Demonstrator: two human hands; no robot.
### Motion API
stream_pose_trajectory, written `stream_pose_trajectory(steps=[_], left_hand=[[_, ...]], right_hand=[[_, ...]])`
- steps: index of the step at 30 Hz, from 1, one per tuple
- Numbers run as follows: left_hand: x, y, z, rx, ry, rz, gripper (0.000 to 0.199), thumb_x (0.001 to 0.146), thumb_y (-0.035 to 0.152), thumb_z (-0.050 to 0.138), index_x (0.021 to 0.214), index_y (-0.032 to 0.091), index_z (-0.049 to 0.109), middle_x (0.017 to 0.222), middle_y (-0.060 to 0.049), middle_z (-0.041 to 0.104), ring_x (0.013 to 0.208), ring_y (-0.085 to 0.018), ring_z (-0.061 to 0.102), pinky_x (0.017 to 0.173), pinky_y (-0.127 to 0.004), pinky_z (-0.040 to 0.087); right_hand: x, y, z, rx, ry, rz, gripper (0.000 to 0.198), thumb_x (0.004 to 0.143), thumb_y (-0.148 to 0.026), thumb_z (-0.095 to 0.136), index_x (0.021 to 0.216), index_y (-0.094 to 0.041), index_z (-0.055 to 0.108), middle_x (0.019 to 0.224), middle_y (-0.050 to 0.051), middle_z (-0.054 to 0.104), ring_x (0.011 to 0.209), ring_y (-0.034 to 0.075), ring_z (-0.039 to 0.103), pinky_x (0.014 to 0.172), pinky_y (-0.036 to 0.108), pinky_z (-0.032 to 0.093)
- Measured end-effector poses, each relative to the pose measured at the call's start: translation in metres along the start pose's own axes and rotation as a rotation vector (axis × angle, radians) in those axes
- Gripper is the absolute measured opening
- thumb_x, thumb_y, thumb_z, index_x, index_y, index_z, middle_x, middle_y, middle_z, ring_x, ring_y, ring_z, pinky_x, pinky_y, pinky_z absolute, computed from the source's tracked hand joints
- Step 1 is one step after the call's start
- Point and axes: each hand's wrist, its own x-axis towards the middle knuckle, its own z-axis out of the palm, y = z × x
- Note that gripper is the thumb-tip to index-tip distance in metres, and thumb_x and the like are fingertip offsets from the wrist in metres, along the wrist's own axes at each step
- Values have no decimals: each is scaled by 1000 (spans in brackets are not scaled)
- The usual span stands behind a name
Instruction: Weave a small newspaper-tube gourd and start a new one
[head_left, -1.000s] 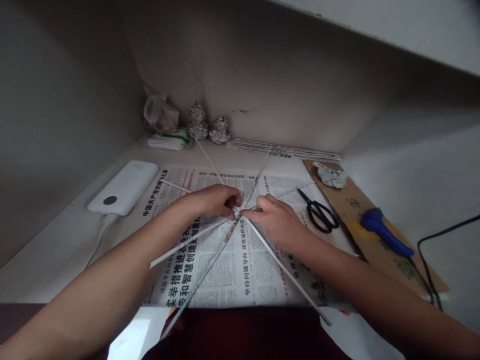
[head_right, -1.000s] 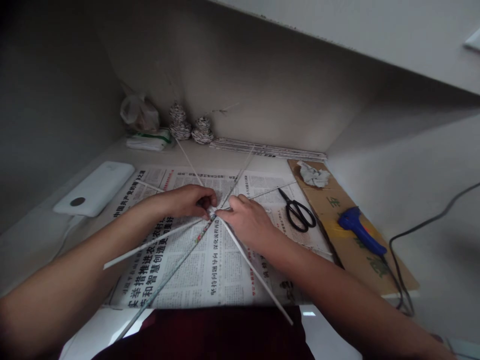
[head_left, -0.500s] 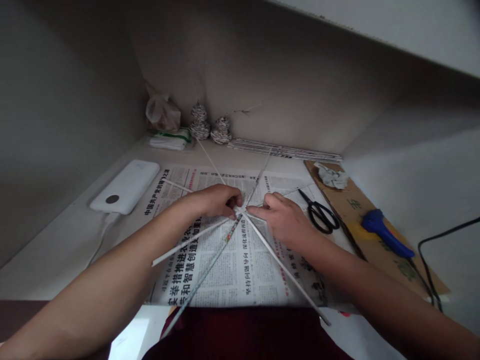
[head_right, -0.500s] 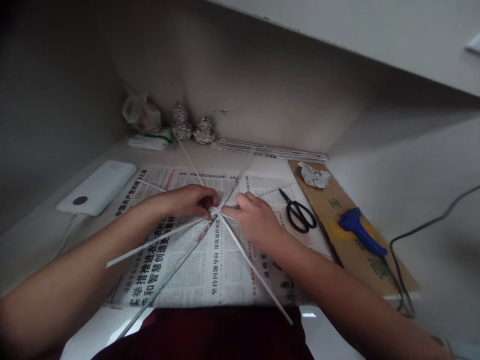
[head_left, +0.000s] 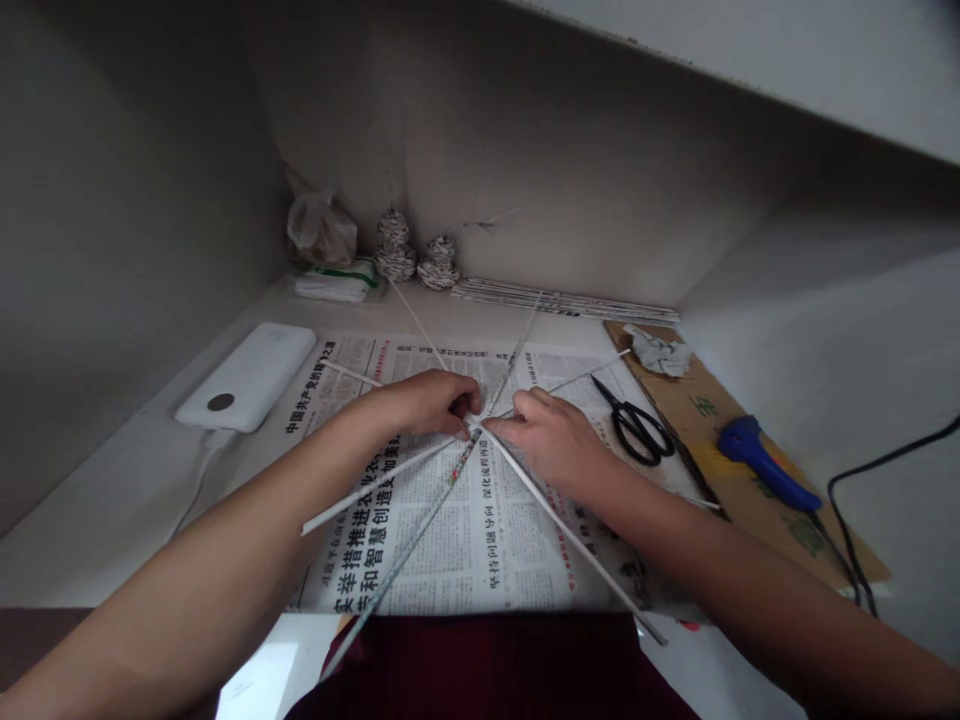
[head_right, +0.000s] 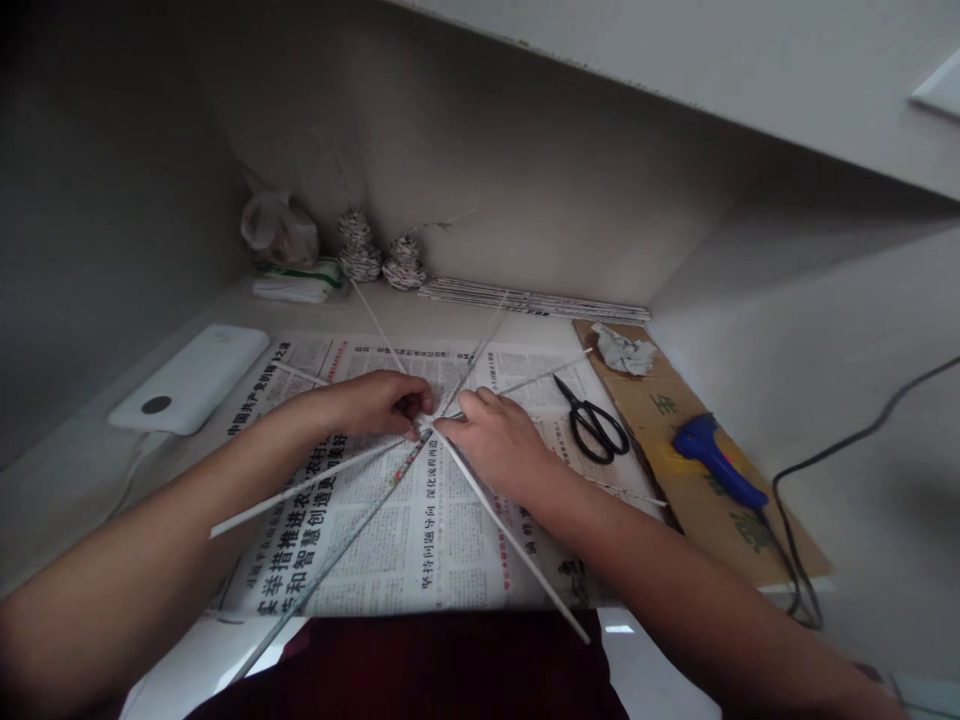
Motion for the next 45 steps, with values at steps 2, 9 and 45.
stream_pose_trajectory(steps=[2, 9, 45], left_hand=[[0, -1, 1, -7, 3, 8, 35, 64, 24, 74, 96, 19, 62, 80, 1, 64, 74, -15, 58, 63, -21, 39], [1, -3, 1, -11, 5, 13, 37, 63, 25, 76, 97, 20, 62, 82, 1, 65, 74, -15, 59, 63, -21, 40], [-31, -2, -54, -138, -3, -4, 31, 76, 47, 61, 89, 19, 63, 85, -2, 67, 79, -18, 60, 73, -26, 46]], right_hand=[[-1, 1, -1, -23, 2, -4, 21, 92, -26, 50, 102, -29, 69, 85, 6, 52, 79, 21, 42, 65, 31, 28], [-4, 3, -9, -83, -11, -44, 28, 89, -17, 51, 111, -28, 66, 87, 6, 52, 83, 21, 45, 69, 31, 32], [-86, 96, -3, 1388, 610, 1080, 31, 76, -20, 63, 108, -18, 62, 90, 4, 68, 56, 8, 58, 45, 18, 41]])
